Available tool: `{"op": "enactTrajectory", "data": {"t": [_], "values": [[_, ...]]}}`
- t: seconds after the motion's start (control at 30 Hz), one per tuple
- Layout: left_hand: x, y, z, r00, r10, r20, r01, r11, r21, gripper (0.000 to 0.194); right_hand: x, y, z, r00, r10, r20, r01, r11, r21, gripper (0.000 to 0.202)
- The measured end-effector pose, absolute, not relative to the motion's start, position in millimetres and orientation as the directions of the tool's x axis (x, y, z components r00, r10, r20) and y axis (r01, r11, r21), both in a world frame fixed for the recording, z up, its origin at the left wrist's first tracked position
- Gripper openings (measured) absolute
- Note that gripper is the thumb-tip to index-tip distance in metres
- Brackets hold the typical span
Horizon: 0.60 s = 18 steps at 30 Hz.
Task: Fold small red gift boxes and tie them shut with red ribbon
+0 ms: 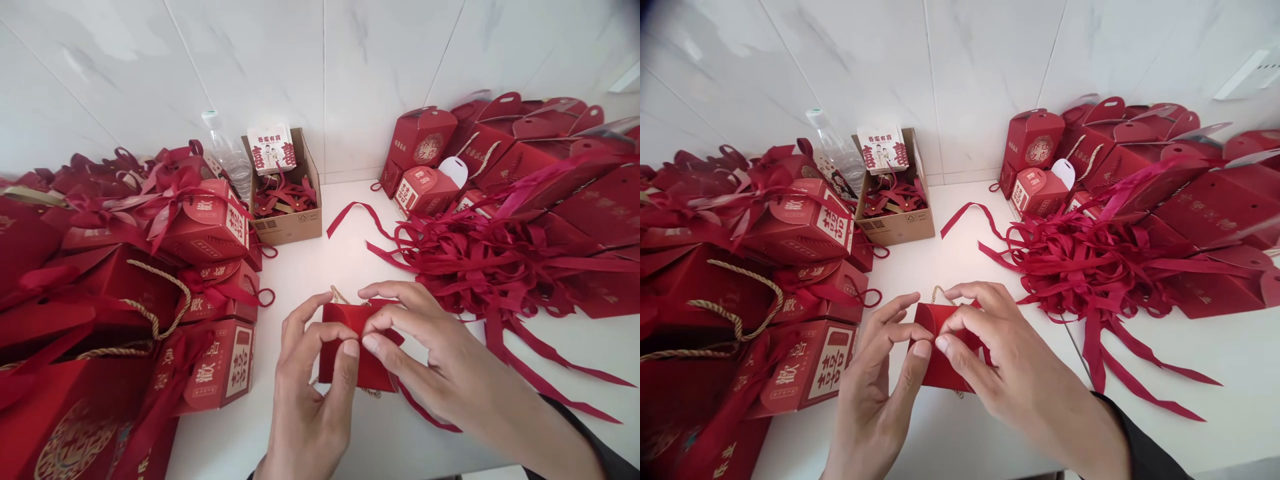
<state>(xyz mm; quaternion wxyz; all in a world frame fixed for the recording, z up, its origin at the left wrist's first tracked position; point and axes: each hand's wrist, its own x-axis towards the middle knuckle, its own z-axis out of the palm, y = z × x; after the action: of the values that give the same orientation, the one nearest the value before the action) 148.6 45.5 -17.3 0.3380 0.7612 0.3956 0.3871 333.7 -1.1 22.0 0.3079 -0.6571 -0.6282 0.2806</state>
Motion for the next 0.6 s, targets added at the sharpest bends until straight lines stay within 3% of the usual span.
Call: {"op": "enactTrajectory", "data": {"t": [0.17, 0.37, 0.6], "values": [[145.5, 42.0, -28.7, 0.38, 0.875, 0.3, 0.49, -0.466, 0.737, 0.046, 331.9, 3.7, 16.3, 0.06, 0.997, -0.058, 0.636, -0.083, -0.767, 0.025], [139.6, 37.4, -28.1, 0.315, 0.932, 0.18, 0.32, -0.282, 0.905, 0.029, 325.4, 9.1, 17.9, 0.038, 0.998, -0.042, 0.711, -0.056, -0.701, 0.026], [140.3, 33.5, -26.9, 0.307, 0.936, 0.17, 0.245, -0.251, 0.936, 0.028, 319.0, 15.0, 21.1, 0.02, 1.0, -0.008, 0.72, -0.019, -0.694, 0.026]]}}
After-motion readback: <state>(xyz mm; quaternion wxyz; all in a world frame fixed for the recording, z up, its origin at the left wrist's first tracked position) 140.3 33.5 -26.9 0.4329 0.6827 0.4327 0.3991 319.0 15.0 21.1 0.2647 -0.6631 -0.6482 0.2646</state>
